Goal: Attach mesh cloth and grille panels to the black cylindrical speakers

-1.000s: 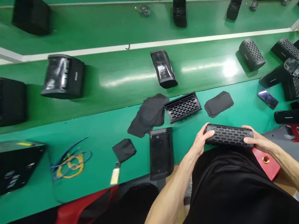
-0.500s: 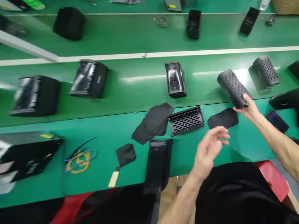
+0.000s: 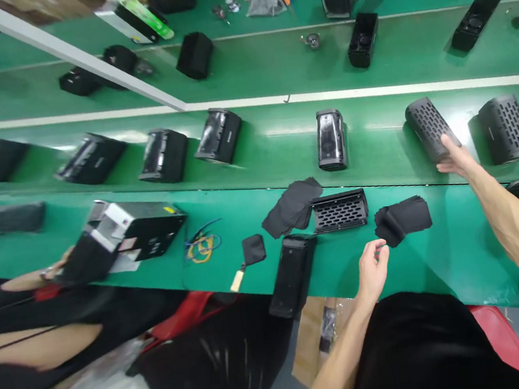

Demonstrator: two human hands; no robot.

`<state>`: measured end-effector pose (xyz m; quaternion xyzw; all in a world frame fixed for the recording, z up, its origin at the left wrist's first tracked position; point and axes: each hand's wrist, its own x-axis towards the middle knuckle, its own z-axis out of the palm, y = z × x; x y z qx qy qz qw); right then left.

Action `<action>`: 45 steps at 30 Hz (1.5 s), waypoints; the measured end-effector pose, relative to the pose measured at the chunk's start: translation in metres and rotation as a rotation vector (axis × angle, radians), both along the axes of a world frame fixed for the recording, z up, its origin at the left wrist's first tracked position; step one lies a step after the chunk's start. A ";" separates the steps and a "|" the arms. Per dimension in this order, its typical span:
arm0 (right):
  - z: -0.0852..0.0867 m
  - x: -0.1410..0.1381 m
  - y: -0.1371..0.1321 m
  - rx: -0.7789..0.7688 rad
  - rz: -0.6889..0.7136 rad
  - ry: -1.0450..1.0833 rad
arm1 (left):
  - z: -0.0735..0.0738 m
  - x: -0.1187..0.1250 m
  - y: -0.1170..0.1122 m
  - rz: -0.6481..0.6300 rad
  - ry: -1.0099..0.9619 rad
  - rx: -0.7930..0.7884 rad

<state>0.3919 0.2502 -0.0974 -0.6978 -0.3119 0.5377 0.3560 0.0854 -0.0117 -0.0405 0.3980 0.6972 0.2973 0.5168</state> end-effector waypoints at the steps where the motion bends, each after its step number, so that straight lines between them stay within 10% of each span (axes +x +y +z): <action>1: 0.001 0.006 -0.001 -0.066 -0.017 -0.014 | -0.014 0.001 -0.002 0.015 0.030 -0.036; 8: 0.007 -0.010 -0.074 0.181 -0.102 -0.371 | -0.036 -0.012 -0.015 0.054 0.080 -0.054; 14: -0.004 -0.122 -0.211 0.218 0.637 -0.301 | -0.012 -0.085 0.024 0.173 0.537 -0.053; 20: -0.022 -0.148 -0.226 0.053 0.911 -0.644 | -0.002 -0.164 0.094 -0.043 0.856 -0.232; 33: -0.045 -0.113 -0.231 0.018 -0.130 -0.238 | -0.061 -0.214 0.132 -0.412 0.652 -0.190; 45: -0.026 -0.088 -0.207 -0.138 -0.117 -0.742 | -0.071 -0.216 0.137 -0.453 0.447 -0.128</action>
